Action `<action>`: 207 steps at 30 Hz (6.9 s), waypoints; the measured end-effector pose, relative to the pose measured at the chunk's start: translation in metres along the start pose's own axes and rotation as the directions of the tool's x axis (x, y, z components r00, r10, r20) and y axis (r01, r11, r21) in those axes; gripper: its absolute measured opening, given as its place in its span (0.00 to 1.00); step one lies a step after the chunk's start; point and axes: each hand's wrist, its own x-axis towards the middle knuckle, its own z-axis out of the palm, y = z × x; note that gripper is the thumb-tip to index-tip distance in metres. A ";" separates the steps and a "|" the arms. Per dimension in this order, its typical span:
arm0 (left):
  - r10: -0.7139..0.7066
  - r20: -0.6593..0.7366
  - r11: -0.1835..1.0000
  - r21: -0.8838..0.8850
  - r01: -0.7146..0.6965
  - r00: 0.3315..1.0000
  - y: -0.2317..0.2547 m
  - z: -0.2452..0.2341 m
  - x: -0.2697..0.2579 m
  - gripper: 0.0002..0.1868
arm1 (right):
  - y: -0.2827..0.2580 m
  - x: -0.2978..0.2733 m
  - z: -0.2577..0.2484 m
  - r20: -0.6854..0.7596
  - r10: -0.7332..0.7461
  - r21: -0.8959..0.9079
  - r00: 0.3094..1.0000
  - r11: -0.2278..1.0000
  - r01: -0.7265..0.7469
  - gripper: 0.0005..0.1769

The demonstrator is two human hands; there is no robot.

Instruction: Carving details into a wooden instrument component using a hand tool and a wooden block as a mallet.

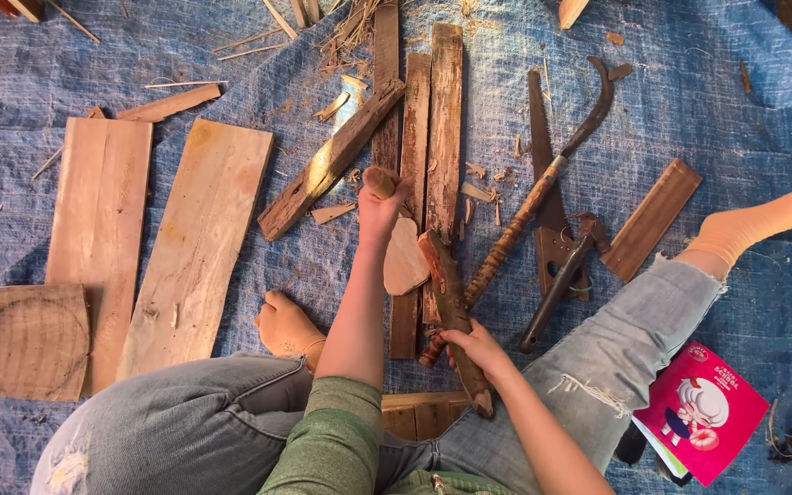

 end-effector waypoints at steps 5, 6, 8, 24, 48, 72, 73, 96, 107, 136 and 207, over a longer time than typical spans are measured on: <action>0.103 -0.004 0.992 0.073 -0.103 0.995 0.009 0.007 -0.013 0.11 | 0.008 -0.013 -0.016 0.159 0.168 0.295 0.973 0.932 -0.209 0.30; 0.099 -0.016 0.993 0.061 -0.098 0.995 0.007 0.009 -0.013 0.11 | 0.008 -0.016 -0.022 0.193 0.220 0.284 0.956 0.920 -0.269 0.30; 0.097 -0.019 0.995 0.040 -0.096 0.995 0.005 0.005 -0.011 0.11 | 0.004 -0.019 -0.030 0.300 0.174 0.373 0.938 0.883 -0.283 0.20; 0.076 0.000 0.995 0.065 -0.076 0.997 -0.004 0.004 -0.019 0.07 | -0.020 -0.068 -0.027 0.025 -0.283 0.308 0.959 0.915 0.262 0.18; 0.126 0.080 0.764 0.628 -0.148 0.989 -0.081 0.008 0.022 0.14 | -0.131 -0.169 0.068 0.090 -0.876 -0.317 0.474 0.426 0.847 0.17; 0.145 0.080 0.982 0.115 -0.153 0.986 -0.033 0.009 -0.009 0.09 | -0.116 -0.178 0.083 0.283 -0.851 -0.159 0.443 0.413 0.897 0.28; 0.141 0.079 0.982 0.115 -0.150 0.987 -0.031 0.009 -0.013 0.09 | -0.109 -0.175 0.081 0.283 -0.849 -0.159 0.446 0.416 0.895 0.28; 0.154 0.086 0.987 0.038 -0.158 0.984 -0.026 0.015 -0.018 0.04 | -0.102 -0.117 0.008 -0.100 -0.613 -0.522 0.784 0.703 0.483 0.40; 0.178 0.053 0.983 0.046 -0.180 0.983 0.055 0.031 -0.043 0.20 | -0.215 -0.153 -0.012 0.208 -0.976 -0.620 0.061 -0.084 0.780 0.19; 0.231 0.174 0.962 0.104 -0.251 0.957 0.034 0.035 -0.040 0.17 | -0.234 -0.174 0.008 0.056 -0.997 -0.757 0.046 -0.012 0.653 0.22; 0.133 -0.207 0.990 -0.020 -0.140 0.969 0.001 0.018 -0.004 0.13 | 0.001 0.011 -0.036 -0.281 -0.253 -0.067 0.926 0.967 0.244 0.15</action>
